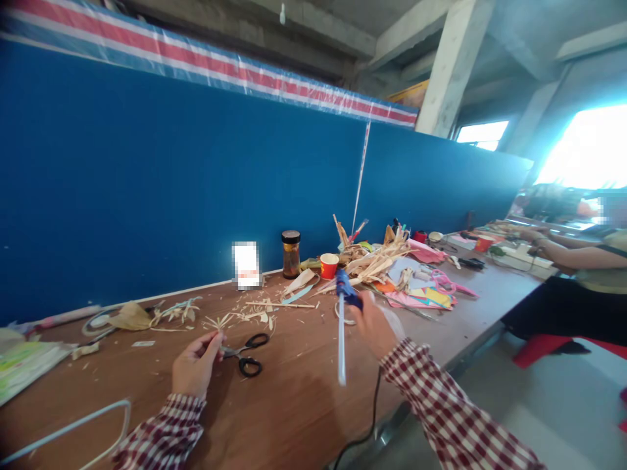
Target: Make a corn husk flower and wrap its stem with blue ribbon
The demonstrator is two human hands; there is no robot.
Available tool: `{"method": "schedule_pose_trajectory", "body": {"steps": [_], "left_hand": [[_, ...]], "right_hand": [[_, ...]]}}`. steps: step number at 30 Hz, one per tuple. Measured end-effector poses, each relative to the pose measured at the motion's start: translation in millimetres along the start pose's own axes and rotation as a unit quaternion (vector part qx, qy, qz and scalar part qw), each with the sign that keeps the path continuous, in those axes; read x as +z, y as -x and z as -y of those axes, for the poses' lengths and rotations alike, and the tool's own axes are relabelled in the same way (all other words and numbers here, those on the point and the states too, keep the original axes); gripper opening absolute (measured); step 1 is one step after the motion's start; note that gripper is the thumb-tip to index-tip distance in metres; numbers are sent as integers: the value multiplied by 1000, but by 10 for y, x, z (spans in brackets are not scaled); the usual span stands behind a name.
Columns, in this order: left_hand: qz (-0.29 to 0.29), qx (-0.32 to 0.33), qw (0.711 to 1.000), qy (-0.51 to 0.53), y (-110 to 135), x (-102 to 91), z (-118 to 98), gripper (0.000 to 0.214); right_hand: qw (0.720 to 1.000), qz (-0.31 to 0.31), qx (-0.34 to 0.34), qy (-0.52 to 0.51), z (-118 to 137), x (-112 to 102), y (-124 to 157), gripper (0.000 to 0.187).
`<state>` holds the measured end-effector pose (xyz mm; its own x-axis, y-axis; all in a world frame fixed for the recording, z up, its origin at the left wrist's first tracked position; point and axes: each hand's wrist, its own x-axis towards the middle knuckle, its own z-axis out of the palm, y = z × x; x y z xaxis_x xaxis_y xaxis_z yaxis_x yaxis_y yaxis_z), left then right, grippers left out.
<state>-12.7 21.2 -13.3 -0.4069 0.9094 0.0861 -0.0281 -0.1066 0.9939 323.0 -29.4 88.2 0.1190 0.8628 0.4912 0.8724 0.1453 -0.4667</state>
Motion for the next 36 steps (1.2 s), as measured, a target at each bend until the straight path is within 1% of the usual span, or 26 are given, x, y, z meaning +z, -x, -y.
{"method": "schedule_pose_trajectory", "body": {"steps": [2,3,5,7,8,10,11,13,15,18,20,21,25,28,32,36], "left_hand": [[1,-7,1000,5,-3,-8,5,41],[0,-7,1000,8,-3,-10,4,41],[-6,-5,1000,19,0,-11,-7,40],[-13,-7,999,32,4,-12,-21,41],[-16,-14,999,37,5,-13,-26,41],[-16,-36,998,52,-3,-18,-24,42],[-12,-50,997,52,-10,-21,-18,42],[-11,-58,996,64,-26,-25,-3,40],[-17,-71,993,88,-37,-23,8,39],[-22,-79,990,117,-38,-16,-1,37],[-22,-94,987,125,-34,-15,-17,36],[-20,-98,987,128,-33,-18,-25,36],[-20,-93,986,138,-40,-38,-39,35],[-25,-96,985,138,-40,-48,-47,35],[-18,-96,987,129,-26,-44,-66,38],[-13,-92,988,126,-20,-37,-60,36]], "right_hand": [[995,61,-26,-79,353,68,-76,18],[989,75,-28,-125,523,144,-105,18],[970,92,-44,-220,807,377,-143,18],[952,81,-51,-291,984,683,-159,26],[945,71,-44,-315,1030,848,-160,32],[930,74,-6,-359,1052,1167,-149,32],[920,91,17,-381,1035,1308,-136,30],[891,144,53,-427,974,1533,-97,30],[862,187,71,-466,908,1663,-43,32],[828,239,73,-503,862,1703,40,36],[814,260,64,-515,876,1669,80,37],[813,265,55,-515,890,1646,95,37],[837,269,1,-476,943,1573,143,34],[855,270,-19,-442,950,1552,185,33],[878,264,-47,-397,946,1526,221,32],[886,261,-64,-378,964,1492,213,29]]}}
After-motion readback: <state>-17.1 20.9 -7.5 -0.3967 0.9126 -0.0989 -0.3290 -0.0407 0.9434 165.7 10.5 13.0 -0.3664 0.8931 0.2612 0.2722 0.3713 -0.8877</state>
